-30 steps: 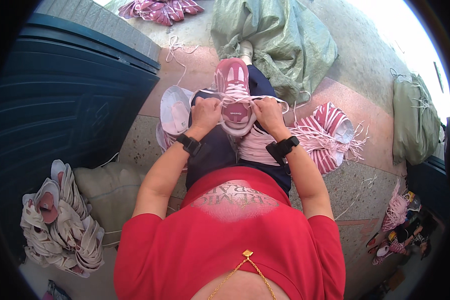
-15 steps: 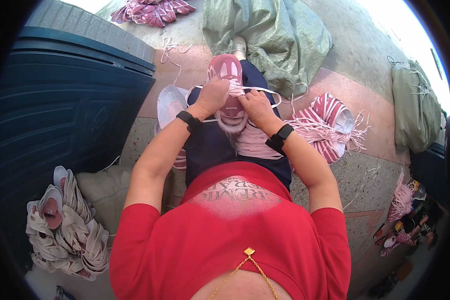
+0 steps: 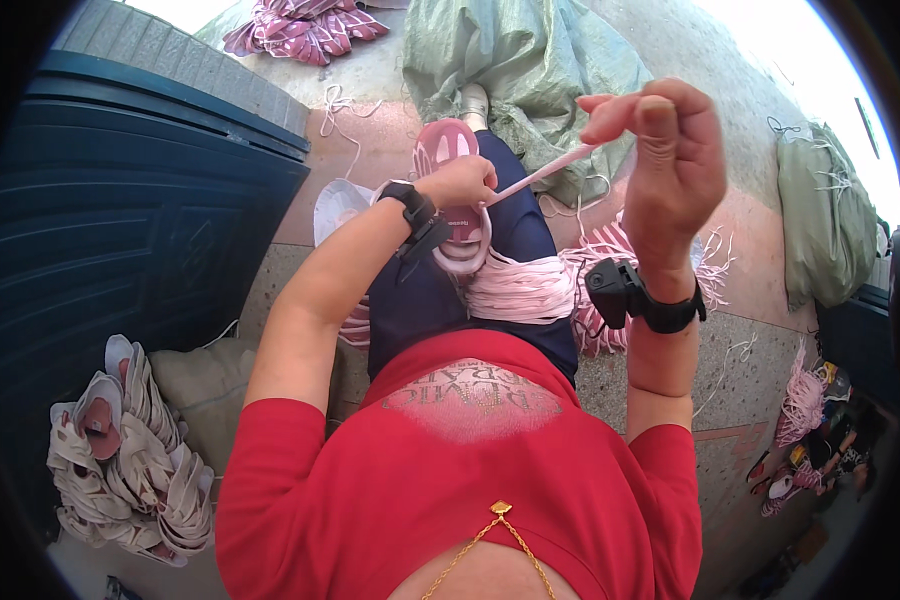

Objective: The person sits on the ground and laces a pink shoe with white shoelaces. They thread the laces through the eyelets, pull them tight, and tie a knot. The person then picks up a second pink shoe and begins the same lacing process.

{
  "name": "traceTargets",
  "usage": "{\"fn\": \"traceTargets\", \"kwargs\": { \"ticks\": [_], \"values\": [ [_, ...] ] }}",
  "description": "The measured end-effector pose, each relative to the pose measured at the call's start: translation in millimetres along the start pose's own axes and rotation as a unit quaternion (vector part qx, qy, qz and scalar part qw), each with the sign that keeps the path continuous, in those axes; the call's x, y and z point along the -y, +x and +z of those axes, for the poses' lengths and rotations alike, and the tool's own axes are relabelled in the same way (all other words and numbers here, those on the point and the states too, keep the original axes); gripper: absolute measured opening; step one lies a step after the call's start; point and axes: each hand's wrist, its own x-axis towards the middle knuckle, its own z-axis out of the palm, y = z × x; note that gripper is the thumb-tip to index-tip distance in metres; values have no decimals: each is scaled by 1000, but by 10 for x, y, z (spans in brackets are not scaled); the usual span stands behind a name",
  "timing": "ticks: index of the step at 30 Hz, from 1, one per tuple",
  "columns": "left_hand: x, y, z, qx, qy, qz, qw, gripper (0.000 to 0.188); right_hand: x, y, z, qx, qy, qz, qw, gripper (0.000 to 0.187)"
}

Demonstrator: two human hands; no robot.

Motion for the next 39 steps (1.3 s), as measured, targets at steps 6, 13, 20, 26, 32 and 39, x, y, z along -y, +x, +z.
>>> {"fn": "traceTargets", "kwargs": {
  "ticks": [6, 13, 20, 26, 32, 39],
  "values": [
    [465, -277, -47, -141, 223, 12, 965, 18, -146, -91, -252, -48, 38, 139, 988, 22],
    [588, -585, -41, -131, 200, 27, 971, 11, -957, -1012, 113, 85, 86, 543, 831, 20],
    [517, -919, -91, -153, 302, 39, 940, 6, -1502, -1782, 555, 169, 12, 644, 746, 18],
    [547, -1088, -19, -199, 321, -50, 925, 5, -1798, -1815, 840, 227, -231, 399, 858, 12],
    [434, -1131, 35, -266, 270, -121, 917, 9, -1819, -1791, 997, 328, -422, 211, 818, 12],
    [351, -912, 101, -295, 127, -208, 924, 14, -888, -902, 267, 290, 193, 550, 759, 15]
  ]
}}
